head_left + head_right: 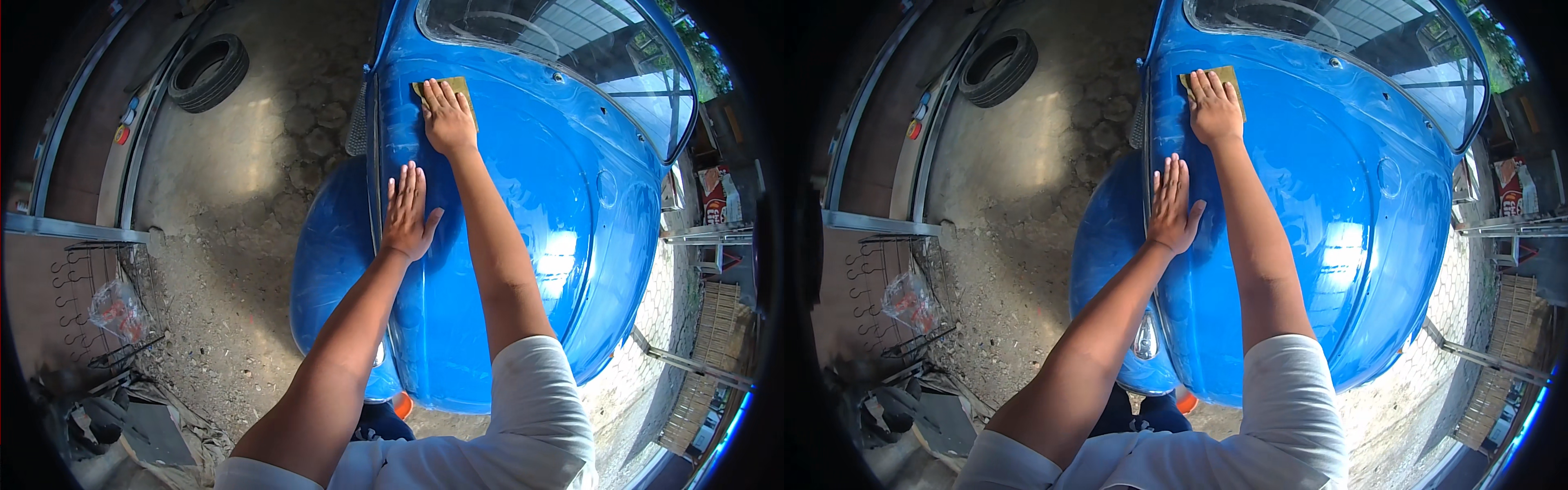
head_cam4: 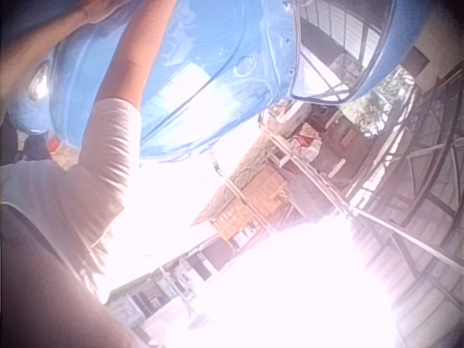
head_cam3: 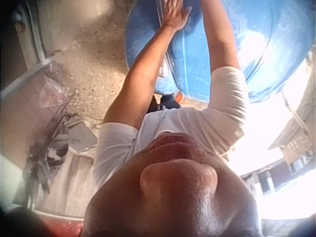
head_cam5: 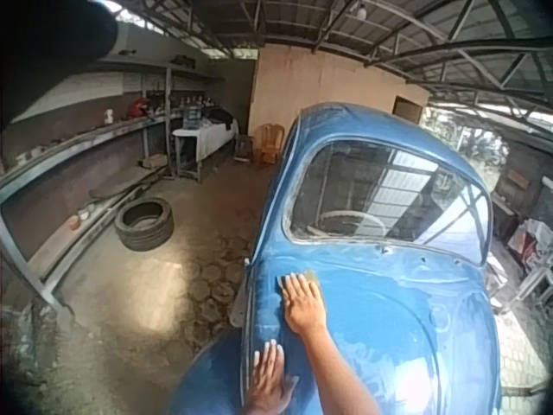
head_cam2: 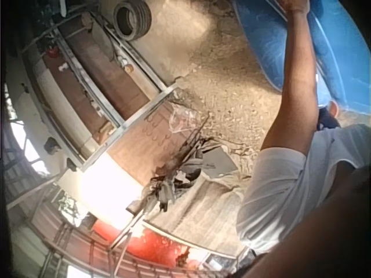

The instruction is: Sanding the hood and front panels of a blue vintage car using sandpaper and water.

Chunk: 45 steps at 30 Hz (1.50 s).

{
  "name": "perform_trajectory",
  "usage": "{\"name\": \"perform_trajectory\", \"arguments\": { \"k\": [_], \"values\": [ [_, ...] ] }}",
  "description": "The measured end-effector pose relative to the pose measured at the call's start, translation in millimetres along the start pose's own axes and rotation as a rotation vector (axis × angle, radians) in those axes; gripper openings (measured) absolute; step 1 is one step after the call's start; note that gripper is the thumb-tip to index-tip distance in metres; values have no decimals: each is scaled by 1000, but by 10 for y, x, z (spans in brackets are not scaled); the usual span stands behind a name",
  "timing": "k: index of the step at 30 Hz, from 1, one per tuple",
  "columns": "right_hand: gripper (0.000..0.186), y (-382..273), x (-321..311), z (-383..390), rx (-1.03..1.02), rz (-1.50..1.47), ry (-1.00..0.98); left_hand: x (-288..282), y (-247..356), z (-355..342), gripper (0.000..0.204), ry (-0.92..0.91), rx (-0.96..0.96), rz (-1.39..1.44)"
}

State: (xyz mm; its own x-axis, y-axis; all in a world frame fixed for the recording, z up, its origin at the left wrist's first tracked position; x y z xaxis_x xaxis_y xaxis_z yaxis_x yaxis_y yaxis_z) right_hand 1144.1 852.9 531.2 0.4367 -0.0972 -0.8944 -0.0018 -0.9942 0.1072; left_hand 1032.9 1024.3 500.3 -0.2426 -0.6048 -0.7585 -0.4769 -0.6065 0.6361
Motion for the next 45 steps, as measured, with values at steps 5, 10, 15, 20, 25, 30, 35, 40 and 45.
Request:
{"name": "perform_trajectory", "arguments": {
  "k": [5, 10, 15, 20, 25, 30, 35, 40, 45],
  "values": [
    [51, -670, -551, 967, -50, -79, -105, -97, -122, 47, 114, 99, 60, 249],
    [60, -1363, -1340, 2691, 57, -221, -368, -99, -39, 62, 122, 168, 64, 433],
    [56, -1431, -1194, 2293, 162, -192, -291, -135, -194, 84, 118, 259, 23, 489],
    [50, -788, -472, 953, 239, -47, -75, -143, -111, 178, 107, 346, 61, 501],
    [48, -1215, -761, 1536, 144, -139, -87, -159, -552, 794, 83, 402, -135, 578],
    [59, -1925, -1493, 3549, 219, -152, -334, -124, -296, 1284, 68, 204, -21, 395],
    [59, -1541, -1642, 3712, 372, -112, -242, 30, 343, 1095, 58, 99, -36, 208],
    [58, -696, -1154, 2491, 350, -147, -100, 237, 276, 1056, 56, 196, -163, -91],
    [55, 386, -711, 1306, 278, -2, -67, 306, 470, 1079, 56, 189, -169, -100]
  ]
}}
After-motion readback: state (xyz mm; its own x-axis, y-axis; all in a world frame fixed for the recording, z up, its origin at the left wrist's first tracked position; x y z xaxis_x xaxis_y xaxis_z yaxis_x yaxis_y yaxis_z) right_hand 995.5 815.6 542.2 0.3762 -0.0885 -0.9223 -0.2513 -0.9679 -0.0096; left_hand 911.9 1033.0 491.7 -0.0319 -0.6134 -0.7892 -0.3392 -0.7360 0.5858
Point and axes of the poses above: each hand's wrist, its own z-axis away from the middle knuckle, its own x-axis out of the palm, y = z × x, the point moved 6 cm from there along -z, towards the middle knuckle, and after that the axes turned 12 degrees about -x, right-handed, at the moved point
